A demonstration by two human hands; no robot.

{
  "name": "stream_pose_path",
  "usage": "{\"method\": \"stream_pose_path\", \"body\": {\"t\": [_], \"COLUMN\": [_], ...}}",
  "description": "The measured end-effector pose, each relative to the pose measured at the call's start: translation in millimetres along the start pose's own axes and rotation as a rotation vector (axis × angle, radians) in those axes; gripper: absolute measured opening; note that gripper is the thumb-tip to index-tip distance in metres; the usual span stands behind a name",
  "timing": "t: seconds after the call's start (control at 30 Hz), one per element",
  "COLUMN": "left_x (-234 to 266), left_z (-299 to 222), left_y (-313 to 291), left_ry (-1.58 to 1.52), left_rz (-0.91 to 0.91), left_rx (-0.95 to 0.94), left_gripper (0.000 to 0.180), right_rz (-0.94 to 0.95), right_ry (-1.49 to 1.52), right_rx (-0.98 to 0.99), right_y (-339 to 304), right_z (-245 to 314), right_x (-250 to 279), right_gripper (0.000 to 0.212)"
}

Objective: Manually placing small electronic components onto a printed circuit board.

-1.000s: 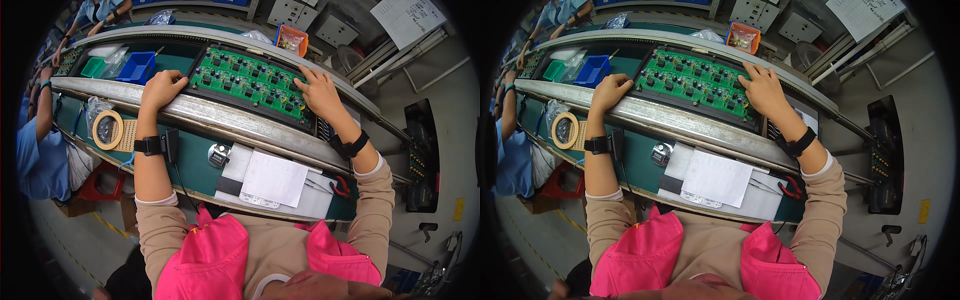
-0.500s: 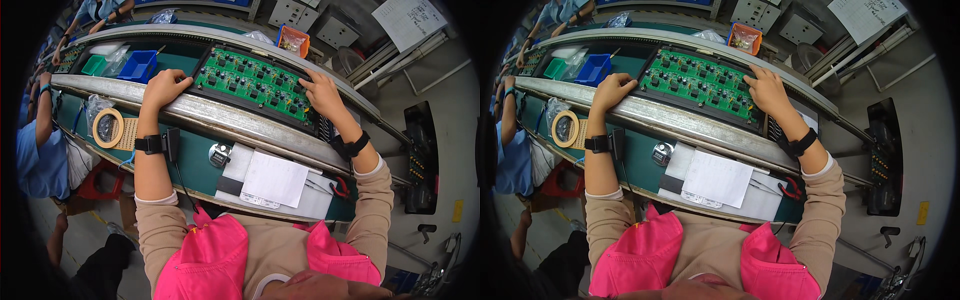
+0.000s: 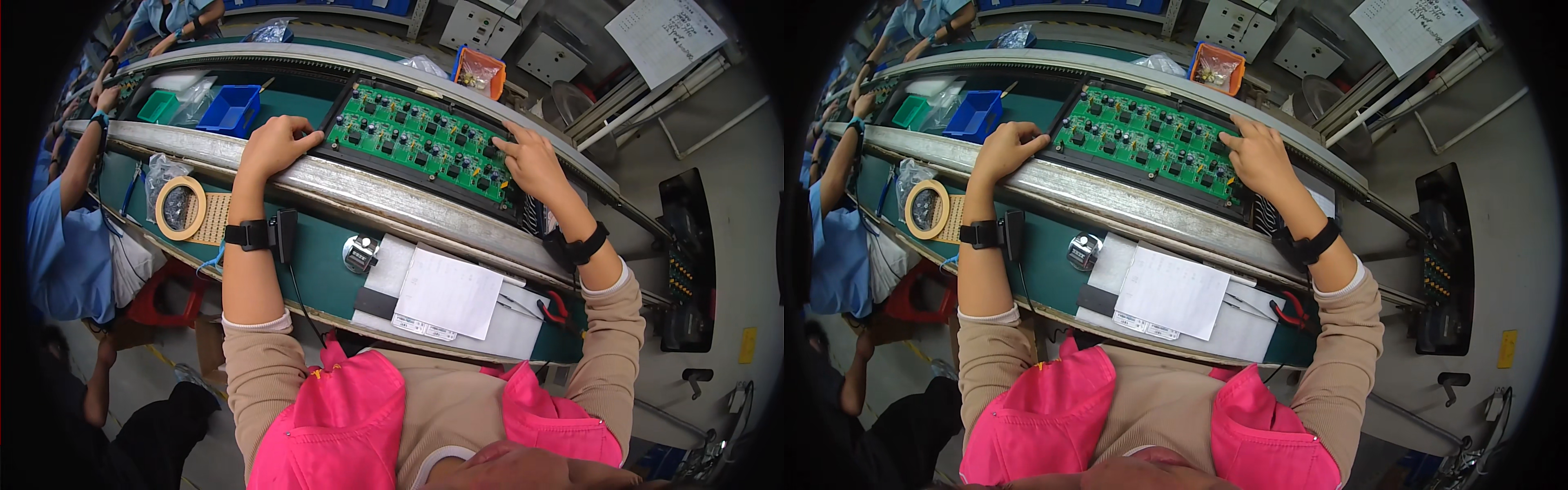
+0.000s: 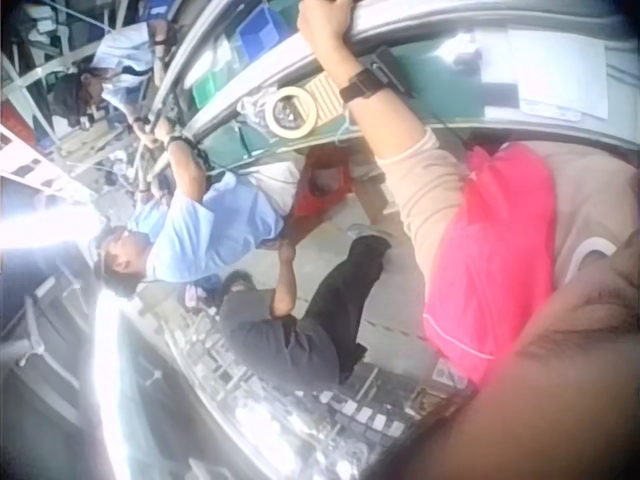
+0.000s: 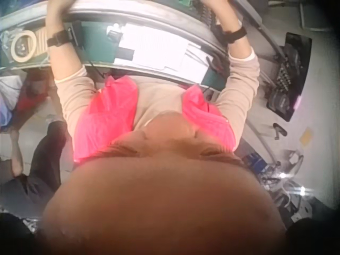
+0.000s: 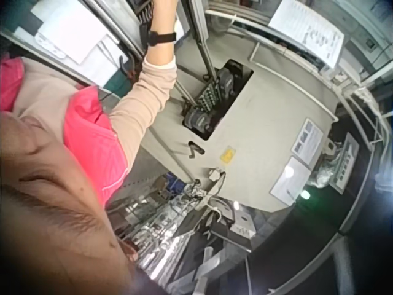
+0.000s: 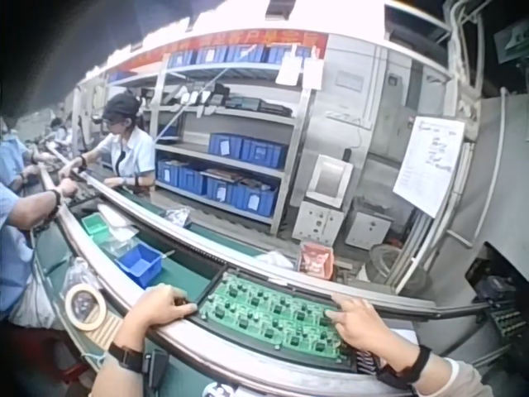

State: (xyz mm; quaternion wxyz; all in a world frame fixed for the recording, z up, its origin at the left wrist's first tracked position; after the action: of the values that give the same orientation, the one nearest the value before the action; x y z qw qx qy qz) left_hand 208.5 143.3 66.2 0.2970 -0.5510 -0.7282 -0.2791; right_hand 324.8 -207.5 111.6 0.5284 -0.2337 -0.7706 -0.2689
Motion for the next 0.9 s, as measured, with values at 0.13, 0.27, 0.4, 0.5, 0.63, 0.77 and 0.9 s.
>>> {"method": "stream_pose_path", "body": {"t": [0.13,0.27,0.4,0.5,0.63,0.77,0.9], "left_x": [-2,-1,-2,-13,-22,-22,-29], "left_z": [1,2,6,-3,-17,-16,-24], "left_y": [3,3,-6,2,0,-10,-3], "left_ry": [-0.022,-0.015,0.03,0.051,0.028,0.013,0.068], "left_rz": [-0.001,0.031,0.018,0.038,-0.008,-0.034,-0.021], "left_rx": [-0.018,-0.011,-0.031,-0.121,-0.148,-0.138,-0.092], "left_gripper": [0.034,0.031,0.033,0.032,0.031,0.03,0.031], "right_rz": [0.037,0.019,-0.038,-0.082,-0.012,0.041,-0.016], "right_ry": [-0.014,0.005,0.08,0.108,0.138,0.04,0.125], "right_rx": [0.012,0.01,0.07,0.02,0.006,-0.009,-0.008], "right_y": [-1,2,7,-2,-15,-16,-16], "right_z": [-1,-1,-4,-23,-44,-25,-40], "right_x": [-4,-6,-16,-25,-46,-32,-43], "right_gripper": [0.035,0.035,0.032,0.038,0.037,0.036,0.037]}}
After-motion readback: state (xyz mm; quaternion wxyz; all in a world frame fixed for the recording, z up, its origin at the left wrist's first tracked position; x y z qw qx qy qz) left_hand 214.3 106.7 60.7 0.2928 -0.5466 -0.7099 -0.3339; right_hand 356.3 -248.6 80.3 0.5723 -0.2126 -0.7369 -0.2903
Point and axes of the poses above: each hand's wrist, its own y-axis towards the middle knuckle, its own x-axis out of the back of the hand, z = x × y, the point moved 5 cm from there along y, towards the middle knuckle, and after that the axes turned 11 degrees about -y, right-handed, at the moved point
